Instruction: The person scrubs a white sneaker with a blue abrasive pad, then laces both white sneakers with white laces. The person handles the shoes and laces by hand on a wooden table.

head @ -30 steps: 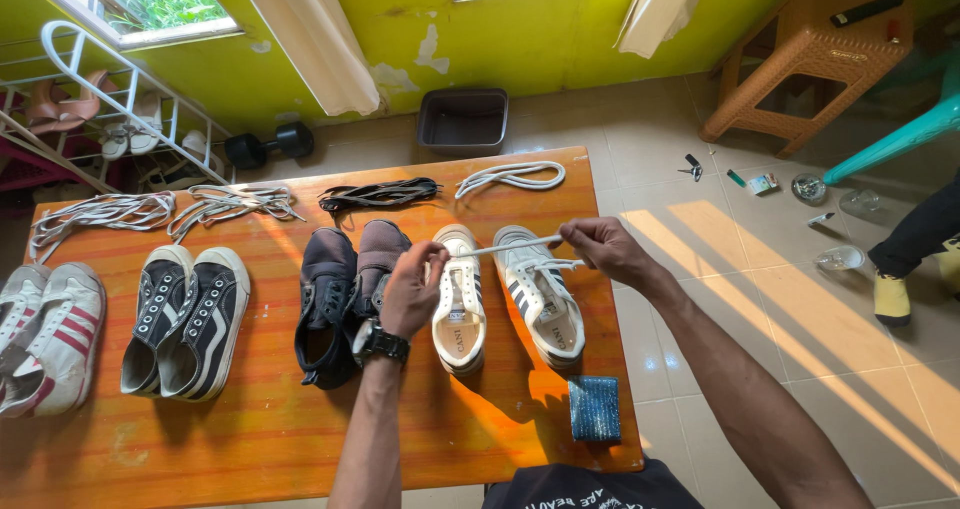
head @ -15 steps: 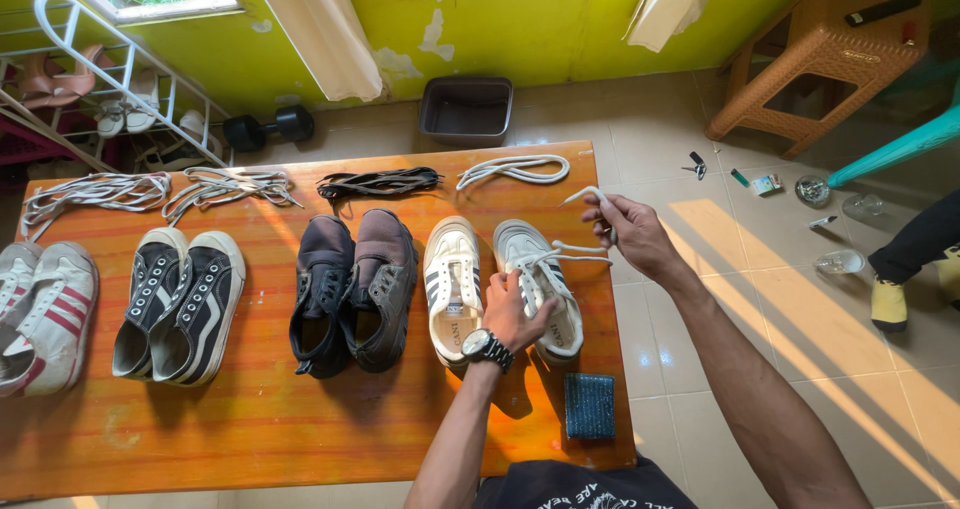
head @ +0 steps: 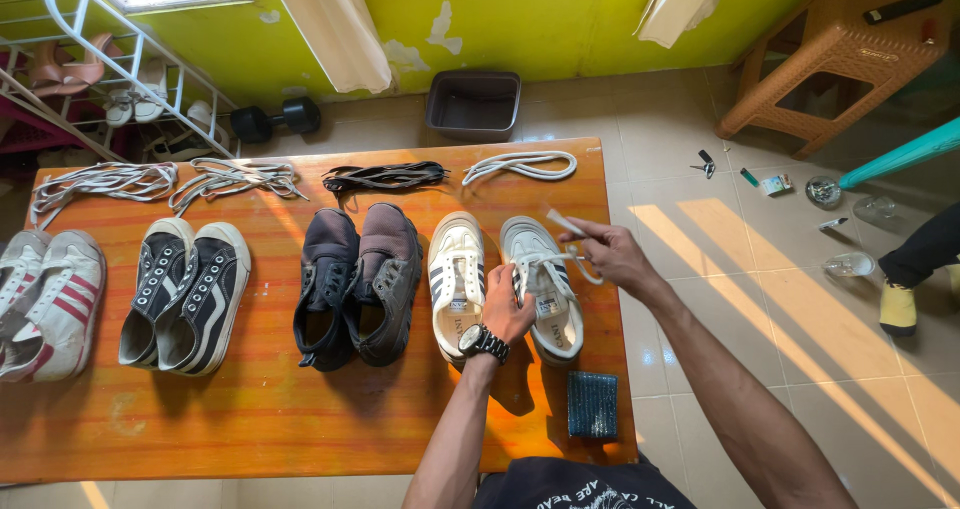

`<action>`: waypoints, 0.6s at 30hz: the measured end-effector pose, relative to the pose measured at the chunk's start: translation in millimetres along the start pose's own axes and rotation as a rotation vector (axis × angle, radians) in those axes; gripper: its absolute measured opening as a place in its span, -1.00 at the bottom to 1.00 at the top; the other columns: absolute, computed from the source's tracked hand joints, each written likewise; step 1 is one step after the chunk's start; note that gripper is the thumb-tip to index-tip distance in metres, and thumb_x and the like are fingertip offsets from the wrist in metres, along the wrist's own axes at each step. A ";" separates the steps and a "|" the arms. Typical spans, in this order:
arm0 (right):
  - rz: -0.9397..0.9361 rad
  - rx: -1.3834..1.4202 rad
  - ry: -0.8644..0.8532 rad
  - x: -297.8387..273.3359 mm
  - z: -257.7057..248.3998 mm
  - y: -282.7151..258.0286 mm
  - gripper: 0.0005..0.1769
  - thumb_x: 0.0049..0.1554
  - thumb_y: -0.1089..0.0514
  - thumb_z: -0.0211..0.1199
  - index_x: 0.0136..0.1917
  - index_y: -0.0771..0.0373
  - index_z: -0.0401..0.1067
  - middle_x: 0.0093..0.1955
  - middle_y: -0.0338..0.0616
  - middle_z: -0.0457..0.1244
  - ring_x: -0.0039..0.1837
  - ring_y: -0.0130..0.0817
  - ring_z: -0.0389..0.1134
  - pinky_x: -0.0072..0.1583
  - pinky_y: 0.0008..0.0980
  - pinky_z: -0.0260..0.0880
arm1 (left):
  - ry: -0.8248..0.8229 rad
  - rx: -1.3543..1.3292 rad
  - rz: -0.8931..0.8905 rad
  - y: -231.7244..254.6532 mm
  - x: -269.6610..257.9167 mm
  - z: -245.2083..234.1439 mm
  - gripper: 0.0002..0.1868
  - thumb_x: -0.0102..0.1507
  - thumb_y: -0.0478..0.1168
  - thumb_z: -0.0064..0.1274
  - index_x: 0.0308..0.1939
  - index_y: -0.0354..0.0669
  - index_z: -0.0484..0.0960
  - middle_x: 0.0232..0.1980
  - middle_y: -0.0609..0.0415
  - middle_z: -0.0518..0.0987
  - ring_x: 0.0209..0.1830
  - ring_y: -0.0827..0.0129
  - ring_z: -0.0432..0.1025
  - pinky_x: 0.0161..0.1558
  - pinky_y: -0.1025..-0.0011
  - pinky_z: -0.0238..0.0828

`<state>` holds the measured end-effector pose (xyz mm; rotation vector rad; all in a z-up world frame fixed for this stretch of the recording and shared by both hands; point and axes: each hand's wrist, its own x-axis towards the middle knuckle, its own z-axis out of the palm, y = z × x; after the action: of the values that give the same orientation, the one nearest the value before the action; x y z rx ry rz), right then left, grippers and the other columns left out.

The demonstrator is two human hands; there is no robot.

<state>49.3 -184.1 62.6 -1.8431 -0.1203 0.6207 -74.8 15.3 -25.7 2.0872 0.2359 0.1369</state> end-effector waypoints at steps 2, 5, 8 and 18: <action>-0.112 0.002 -0.056 -0.6 13.9 4.1 -0.58 0.21 0.12 0.21 0.33 0.20 0.45 0.07 -0.12 0.46 -0.16 -0.64 0.34 -0.12 -0.62 0.41 | -0.001 -0.038 0.056 -8.6 0.1 -1.9 -0.33 0.18 -0.28 0.04 0.36 -0.46 0.27 0.31 -0.35 0.35 0.21 -0.16 0.40 0.21 0.14 0.42; -0.163 0.048 -0.100 -2.4 39.8 11.2 -0.63 0.25 0.08 0.29 0.24 0.33 0.52 0.02 -0.04 0.47 -0.06 -0.64 0.47 -0.05 -0.61 0.51 | -0.027 -0.096 0.011 -15.6 -0.7 -2.5 -0.30 0.22 -0.22 0.05 0.40 -0.42 0.23 0.30 -0.33 0.36 0.22 -0.10 0.41 0.24 0.18 0.41; -0.036 0.150 -0.111 -6.6 59.9 18.2 -0.65 0.28 0.07 0.22 0.19 0.39 0.45 -0.01 -0.07 0.46 -0.19 -0.60 0.40 -0.25 -0.54 0.37 | -0.069 -0.120 -0.129 -17.7 -3.5 2.1 -0.27 0.24 -0.13 0.09 0.42 -0.36 0.22 0.29 -0.30 0.36 0.20 -0.04 0.44 0.20 0.23 0.45; 0.020 -0.136 0.068 -19.5 74.6 18.1 -0.67 0.21 0.18 0.17 0.17 0.21 0.64 -0.04 0.04 0.51 -0.21 -0.47 0.42 -0.15 -0.49 0.44 | -0.063 -0.098 -0.119 -17.0 -7.6 0.8 -0.32 0.34 -0.08 -0.01 0.44 -0.38 0.19 0.29 -0.32 0.37 0.22 -0.06 0.42 0.23 0.21 0.38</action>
<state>-6.4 -134.5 35.9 -1.9971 -0.1008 0.5752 -84.0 21.3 -40.8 1.9714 0.3077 0.0107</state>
